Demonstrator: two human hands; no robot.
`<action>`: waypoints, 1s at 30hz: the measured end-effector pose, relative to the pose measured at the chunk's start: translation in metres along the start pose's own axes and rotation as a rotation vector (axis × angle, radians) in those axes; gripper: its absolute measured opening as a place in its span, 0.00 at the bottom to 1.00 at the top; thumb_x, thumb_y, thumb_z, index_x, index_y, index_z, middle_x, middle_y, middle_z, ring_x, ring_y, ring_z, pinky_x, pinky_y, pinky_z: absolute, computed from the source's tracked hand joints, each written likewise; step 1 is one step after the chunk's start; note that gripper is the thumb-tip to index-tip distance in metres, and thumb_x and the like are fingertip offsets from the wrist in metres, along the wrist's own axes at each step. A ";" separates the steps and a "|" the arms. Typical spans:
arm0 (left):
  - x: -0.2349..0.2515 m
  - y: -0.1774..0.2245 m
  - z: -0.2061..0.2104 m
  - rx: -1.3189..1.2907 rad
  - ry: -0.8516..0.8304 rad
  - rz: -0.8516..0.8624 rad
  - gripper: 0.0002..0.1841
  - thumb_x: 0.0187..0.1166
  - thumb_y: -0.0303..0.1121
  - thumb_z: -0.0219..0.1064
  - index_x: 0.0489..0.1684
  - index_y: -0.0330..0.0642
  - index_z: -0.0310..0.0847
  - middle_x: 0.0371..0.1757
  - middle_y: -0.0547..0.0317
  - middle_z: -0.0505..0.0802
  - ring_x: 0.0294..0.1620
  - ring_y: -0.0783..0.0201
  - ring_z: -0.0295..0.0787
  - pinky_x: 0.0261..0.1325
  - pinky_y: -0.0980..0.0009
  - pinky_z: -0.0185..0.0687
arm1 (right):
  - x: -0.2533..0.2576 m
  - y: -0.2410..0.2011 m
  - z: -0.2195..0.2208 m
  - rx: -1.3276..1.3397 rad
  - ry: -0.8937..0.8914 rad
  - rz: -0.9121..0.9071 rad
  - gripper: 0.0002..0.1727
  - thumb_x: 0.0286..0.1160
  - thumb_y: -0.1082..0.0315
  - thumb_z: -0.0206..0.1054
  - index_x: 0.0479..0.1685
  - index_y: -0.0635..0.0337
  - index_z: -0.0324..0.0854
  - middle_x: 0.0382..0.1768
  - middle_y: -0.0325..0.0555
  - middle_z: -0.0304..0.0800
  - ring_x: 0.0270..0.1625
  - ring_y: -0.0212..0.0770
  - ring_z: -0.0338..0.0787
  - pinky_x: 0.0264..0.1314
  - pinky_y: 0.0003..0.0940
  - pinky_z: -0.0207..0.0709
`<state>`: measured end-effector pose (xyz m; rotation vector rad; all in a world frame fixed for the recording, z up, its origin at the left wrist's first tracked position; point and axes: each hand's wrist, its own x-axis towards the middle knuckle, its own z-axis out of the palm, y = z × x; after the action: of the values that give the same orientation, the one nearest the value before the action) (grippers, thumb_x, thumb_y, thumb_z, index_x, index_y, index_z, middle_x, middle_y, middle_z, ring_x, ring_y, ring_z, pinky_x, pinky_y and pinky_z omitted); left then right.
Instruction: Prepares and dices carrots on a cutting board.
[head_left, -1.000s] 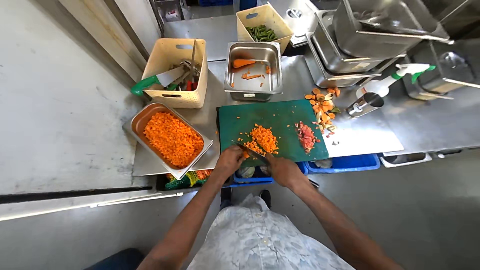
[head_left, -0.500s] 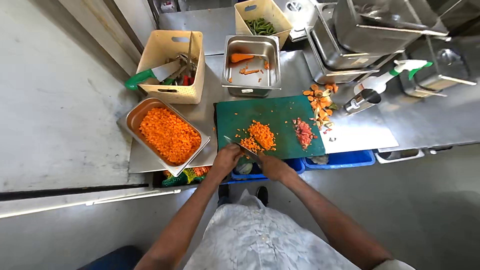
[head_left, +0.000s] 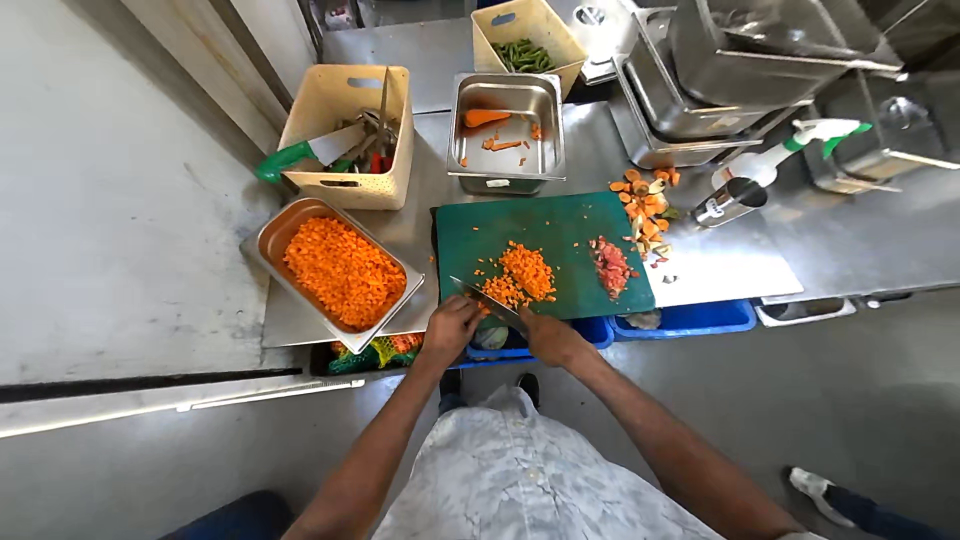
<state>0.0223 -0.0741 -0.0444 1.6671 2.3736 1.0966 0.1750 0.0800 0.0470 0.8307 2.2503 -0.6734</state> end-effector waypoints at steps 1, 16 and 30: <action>0.000 0.001 0.000 0.012 -0.019 -0.006 0.06 0.77 0.35 0.75 0.36 0.43 0.95 0.48 0.58 0.96 0.59 0.59 0.92 0.67 0.61 0.87 | -0.002 0.000 -0.002 -0.023 0.002 0.007 0.24 0.86 0.62 0.59 0.79 0.48 0.65 0.48 0.58 0.90 0.51 0.62 0.93 0.50 0.63 0.85; -0.002 -0.005 -0.003 0.000 -0.066 0.069 0.06 0.81 0.32 0.71 0.39 0.42 0.94 0.48 0.57 0.95 0.60 0.59 0.91 0.70 0.64 0.85 | -0.019 -0.007 -0.015 -0.105 -0.004 0.011 0.23 0.85 0.62 0.62 0.77 0.45 0.69 0.49 0.56 0.90 0.52 0.61 0.92 0.52 0.62 0.84; 0.069 0.055 0.006 0.045 -0.192 0.218 0.08 0.70 0.45 0.80 0.42 0.57 0.97 0.55 0.73 0.96 0.74 0.61 0.82 0.88 0.46 0.61 | -0.026 0.011 -0.031 -0.026 0.368 -0.085 0.19 0.77 0.65 0.69 0.67 0.45 0.82 0.44 0.54 0.92 0.47 0.60 0.93 0.45 0.62 0.85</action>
<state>0.0404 -0.0043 0.0064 1.9850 2.1555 0.8662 0.1863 0.0970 0.0835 0.9100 2.6299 -0.5630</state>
